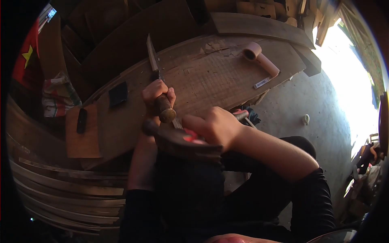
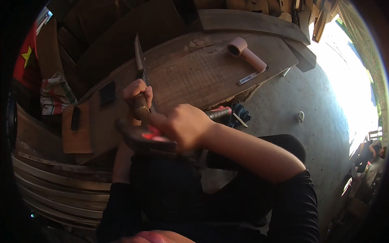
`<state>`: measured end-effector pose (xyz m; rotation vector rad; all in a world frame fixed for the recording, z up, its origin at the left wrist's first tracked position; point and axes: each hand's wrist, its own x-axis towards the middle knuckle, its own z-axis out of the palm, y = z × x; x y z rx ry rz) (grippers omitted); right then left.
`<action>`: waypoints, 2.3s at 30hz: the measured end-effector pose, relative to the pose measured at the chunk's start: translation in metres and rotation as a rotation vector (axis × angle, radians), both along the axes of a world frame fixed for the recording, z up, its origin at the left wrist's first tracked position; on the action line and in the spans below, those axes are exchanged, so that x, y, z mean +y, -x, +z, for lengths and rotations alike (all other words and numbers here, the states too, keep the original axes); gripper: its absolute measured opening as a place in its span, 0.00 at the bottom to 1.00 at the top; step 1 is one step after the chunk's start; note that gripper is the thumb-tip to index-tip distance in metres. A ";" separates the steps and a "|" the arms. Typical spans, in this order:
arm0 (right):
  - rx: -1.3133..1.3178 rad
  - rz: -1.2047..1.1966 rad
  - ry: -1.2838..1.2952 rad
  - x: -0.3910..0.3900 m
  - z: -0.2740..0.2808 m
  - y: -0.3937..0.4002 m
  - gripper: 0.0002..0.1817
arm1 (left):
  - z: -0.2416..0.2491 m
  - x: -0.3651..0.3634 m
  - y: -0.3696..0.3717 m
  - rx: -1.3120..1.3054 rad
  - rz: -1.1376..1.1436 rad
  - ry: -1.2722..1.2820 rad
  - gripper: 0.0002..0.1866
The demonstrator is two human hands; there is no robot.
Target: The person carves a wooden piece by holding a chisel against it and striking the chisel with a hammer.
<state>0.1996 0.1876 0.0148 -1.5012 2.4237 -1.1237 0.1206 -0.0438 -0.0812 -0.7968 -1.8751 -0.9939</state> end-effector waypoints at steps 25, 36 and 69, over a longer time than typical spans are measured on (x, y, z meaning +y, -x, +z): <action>0.096 0.008 0.055 0.010 0.003 -0.024 0.27 | 0.001 -0.015 0.002 0.042 -0.116 -0.213 0.13; -0.038 -0.002 0.096 0.011 -0.014 -0.037 0.28 | 0.041 -0.098 0.014 -0.252 -0.381 -0.763 0.15; 0.036 -0.132 0.145 -0.011 0.015 -0.024 0.27 | 0.020 -0.026 0.003 -0.188 -0.265 -0.162 0.14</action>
